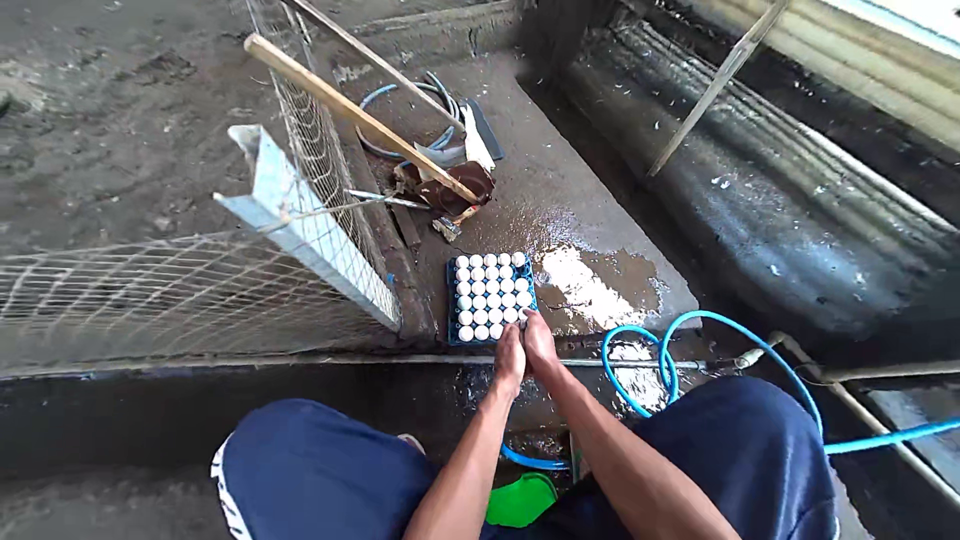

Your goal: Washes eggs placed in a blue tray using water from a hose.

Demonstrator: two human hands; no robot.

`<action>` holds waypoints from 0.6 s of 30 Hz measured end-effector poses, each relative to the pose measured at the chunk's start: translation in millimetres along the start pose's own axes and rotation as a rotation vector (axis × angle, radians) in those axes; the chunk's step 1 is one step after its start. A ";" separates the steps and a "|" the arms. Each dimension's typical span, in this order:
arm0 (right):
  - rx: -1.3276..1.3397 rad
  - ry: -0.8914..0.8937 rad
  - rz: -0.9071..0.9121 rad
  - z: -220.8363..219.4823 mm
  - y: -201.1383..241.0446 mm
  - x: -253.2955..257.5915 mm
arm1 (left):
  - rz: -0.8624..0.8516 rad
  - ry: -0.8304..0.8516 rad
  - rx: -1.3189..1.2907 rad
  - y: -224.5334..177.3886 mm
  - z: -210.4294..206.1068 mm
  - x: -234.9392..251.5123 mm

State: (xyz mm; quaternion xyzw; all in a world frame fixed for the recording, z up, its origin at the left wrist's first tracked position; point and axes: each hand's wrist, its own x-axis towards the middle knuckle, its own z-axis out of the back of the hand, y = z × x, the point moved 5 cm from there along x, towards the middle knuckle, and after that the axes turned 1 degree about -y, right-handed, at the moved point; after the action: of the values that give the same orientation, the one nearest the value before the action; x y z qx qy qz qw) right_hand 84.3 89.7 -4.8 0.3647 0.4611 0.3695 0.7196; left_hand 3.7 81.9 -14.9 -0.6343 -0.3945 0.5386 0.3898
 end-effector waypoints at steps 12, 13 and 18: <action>0.054 0.007 0.163 32.3 -5.6 -29.1 | 0.127 0.055 -0.055 -14.6 -25.4 -45.0; 0.100 -0.033 0.091 36.5 -4.8 -25.2 | 0.148 0.019 -0.014 -13.4 -29.2 -49.0; 0.118 0.030 0.226 29.1 -2.0 -47.2 | 0.031 0.018 -0.089 -15.9 -24.2 -44.8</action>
State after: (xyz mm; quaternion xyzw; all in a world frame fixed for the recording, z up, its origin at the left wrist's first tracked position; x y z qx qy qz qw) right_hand 97.6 42.4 21.1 0.4505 0.4487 0.4257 0.6438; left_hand 21.5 45.2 19.4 -0.6620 -0.4046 0.5206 0.3564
